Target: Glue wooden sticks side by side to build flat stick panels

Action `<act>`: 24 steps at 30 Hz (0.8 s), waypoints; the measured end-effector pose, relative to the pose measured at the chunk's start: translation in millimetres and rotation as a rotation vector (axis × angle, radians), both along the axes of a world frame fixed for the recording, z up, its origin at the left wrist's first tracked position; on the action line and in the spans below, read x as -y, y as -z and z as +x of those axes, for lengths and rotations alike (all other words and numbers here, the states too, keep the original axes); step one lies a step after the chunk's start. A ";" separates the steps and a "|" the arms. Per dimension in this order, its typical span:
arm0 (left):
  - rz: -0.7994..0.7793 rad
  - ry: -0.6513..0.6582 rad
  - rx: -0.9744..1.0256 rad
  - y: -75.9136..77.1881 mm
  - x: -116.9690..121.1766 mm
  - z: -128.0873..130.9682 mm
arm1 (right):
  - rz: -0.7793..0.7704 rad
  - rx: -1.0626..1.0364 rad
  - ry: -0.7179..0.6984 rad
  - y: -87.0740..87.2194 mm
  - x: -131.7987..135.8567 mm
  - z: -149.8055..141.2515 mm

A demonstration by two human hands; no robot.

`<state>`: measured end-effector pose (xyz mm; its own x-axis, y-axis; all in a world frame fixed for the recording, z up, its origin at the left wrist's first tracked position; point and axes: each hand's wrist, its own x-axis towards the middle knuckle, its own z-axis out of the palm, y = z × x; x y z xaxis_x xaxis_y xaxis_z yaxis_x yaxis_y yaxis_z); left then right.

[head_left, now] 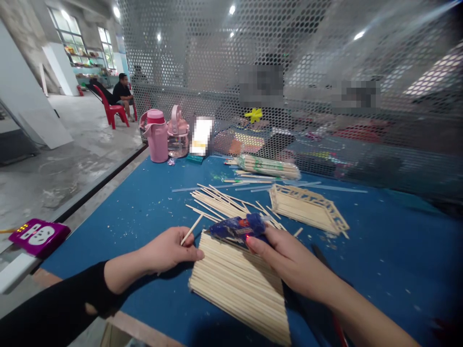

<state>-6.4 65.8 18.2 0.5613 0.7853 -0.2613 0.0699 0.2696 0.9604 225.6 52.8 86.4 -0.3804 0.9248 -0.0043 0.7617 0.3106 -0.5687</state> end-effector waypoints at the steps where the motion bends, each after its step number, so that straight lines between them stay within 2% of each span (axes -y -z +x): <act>1: 0.002 0.000 -0.007 -0.1 0.1 -0.1 | 0.000 0.000 0.001 0.3 0.0 -0.3; 7: -0.018 0.004 0.006 -1.1 0.2 1.0 | 0.010 -0.017 0.028 0.2 0.2 -2.4; 12: 0.020 -0.021 -0.030 -3.6 -0.7 -0.6 | -0.031 -0.135 0.085 2.1 3.5 6.2; 18: 0.004 -0.006 -0.114 -9.7 -0.9 -4.0 | -0.187 -0.398 0.239 3.0 19.1 42.7; 24: -0.022 -0.005 -0.105 -6.0 -0.2 -4.4 | -0.226 -0.266 0.371 -8.8 45.4 82.7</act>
